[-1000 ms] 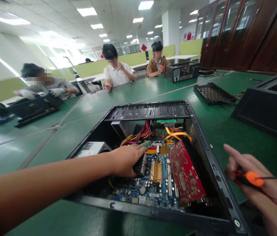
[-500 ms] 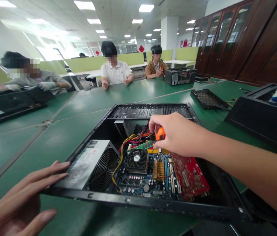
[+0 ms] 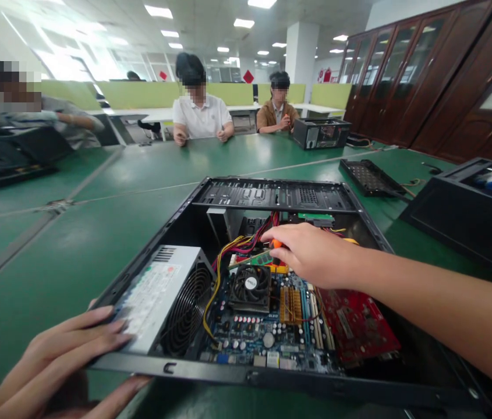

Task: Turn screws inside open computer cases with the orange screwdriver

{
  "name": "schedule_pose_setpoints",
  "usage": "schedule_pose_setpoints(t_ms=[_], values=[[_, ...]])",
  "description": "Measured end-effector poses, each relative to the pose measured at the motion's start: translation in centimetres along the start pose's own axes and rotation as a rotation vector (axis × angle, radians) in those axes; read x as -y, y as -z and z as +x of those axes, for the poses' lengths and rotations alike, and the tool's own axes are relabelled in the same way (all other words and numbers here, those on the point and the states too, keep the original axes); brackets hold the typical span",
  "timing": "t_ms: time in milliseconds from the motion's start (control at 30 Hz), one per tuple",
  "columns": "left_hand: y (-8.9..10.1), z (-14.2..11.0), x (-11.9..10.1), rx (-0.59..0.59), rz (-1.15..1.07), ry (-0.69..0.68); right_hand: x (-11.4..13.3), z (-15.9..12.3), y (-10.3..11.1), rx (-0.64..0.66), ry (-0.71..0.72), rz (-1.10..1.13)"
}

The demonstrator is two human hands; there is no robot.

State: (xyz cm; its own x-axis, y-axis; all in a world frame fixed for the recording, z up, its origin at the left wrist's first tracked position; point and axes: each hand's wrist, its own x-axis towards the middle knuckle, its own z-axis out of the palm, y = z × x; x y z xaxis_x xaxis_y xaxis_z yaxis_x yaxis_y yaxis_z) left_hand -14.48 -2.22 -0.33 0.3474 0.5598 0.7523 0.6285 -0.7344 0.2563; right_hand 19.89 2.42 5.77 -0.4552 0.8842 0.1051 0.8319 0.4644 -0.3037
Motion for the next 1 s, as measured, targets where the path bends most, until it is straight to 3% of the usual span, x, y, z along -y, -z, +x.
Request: schedule_pose_setpoints(t_ms=[300, 467, 567, 700, 800, 1000], values=[[0.0, -0.1, 0.2, 0.021, 0.025, -0.017, -0.4, 0.6, -0.2, -0.053, -0.102, -0.136], [0.1, -0.2, 0.3, 0.018, 0.016, -0.015, -0.3, 0.2, 0.1, 0.010, -0.025, -0.071], [0.1, -0.4, 0.3, 0.018, 0.001, 0.002, 0.1, -0.5, 1.1, 0.066, -0.050, -0.026], [0.1, -0.7, 0.3, 0.018, -0.006, 0.029, 1.2, -2.0, 3.2, -0.051, -0.116, 0.018], [0.0, -0.7, 0.2, 0.019, -0.006, 0.035, 2.1, -3.2, 3.9, -0.038, -0.099, 0.037], [0.0, -0.4, 0.0, 0.020, 0.008, 0.038, 2.7, -3.4, 1.8, 0.077, -0.065, 0.027]])
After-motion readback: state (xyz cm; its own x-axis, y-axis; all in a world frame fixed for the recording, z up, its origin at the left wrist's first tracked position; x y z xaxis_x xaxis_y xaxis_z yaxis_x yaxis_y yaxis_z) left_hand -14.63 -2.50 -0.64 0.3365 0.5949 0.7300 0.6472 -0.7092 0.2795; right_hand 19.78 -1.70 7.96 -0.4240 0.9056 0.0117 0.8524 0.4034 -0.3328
